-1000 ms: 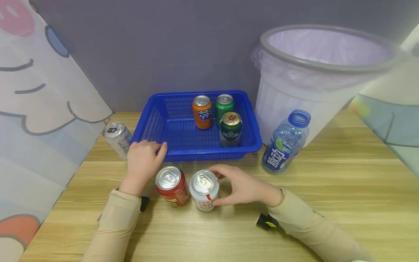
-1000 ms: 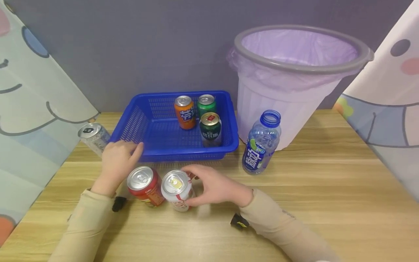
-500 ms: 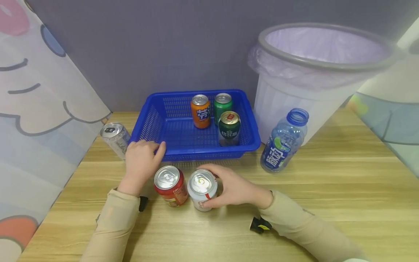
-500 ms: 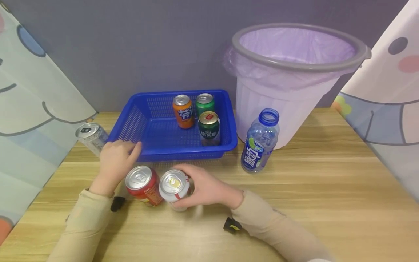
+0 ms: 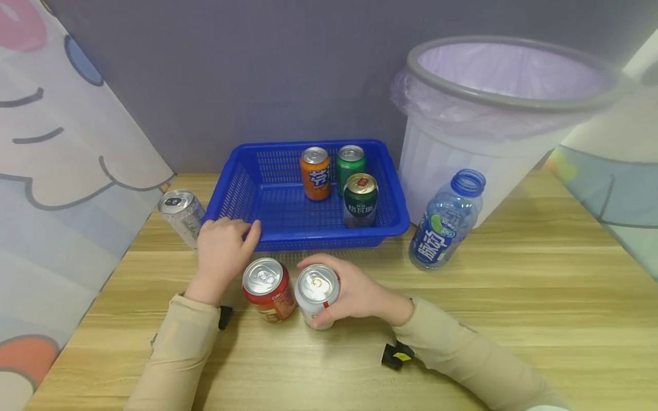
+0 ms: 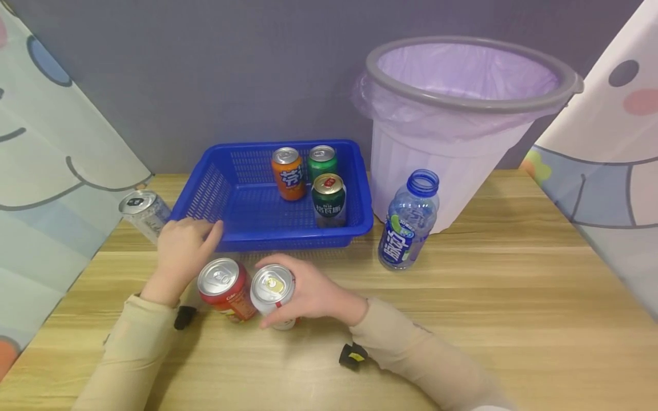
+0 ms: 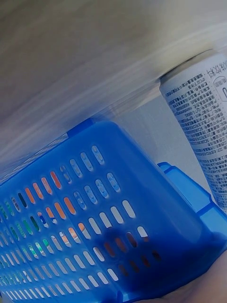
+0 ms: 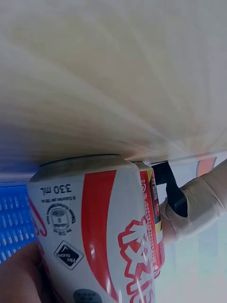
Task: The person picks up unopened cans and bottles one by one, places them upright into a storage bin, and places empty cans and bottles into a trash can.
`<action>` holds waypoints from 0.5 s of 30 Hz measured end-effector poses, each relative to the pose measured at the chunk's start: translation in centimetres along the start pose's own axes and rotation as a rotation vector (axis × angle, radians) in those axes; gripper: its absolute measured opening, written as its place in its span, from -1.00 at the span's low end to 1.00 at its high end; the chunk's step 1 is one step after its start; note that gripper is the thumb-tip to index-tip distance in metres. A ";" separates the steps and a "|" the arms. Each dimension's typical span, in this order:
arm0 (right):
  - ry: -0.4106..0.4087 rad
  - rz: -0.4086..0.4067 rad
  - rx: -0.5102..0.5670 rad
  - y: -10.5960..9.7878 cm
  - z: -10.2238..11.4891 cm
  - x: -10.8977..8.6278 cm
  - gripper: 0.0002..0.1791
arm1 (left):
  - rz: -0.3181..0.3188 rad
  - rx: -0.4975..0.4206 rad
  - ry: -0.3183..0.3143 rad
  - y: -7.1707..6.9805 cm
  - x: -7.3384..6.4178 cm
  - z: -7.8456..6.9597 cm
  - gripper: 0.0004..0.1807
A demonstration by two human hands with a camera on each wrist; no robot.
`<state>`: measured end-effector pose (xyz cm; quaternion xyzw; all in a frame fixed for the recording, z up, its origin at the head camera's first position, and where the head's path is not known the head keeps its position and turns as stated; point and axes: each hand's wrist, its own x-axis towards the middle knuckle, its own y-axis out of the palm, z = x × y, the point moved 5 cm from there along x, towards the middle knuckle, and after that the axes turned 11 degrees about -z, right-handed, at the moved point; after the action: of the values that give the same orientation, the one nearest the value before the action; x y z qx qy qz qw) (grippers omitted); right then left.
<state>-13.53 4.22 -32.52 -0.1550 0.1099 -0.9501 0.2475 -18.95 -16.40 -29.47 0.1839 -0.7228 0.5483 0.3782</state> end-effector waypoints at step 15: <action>-0.094 0.077 0.139 0.3 -0.3 0.8 -0.19 | 0.004 -0.001 0.001 -0.1 0.0 -0.1 -0.52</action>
<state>-14.12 3.60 -32.66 -0.1776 0.0376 -0.9369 0.2987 -18.87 -16.38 -29.39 0.1818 -0.7232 0.5489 0.3775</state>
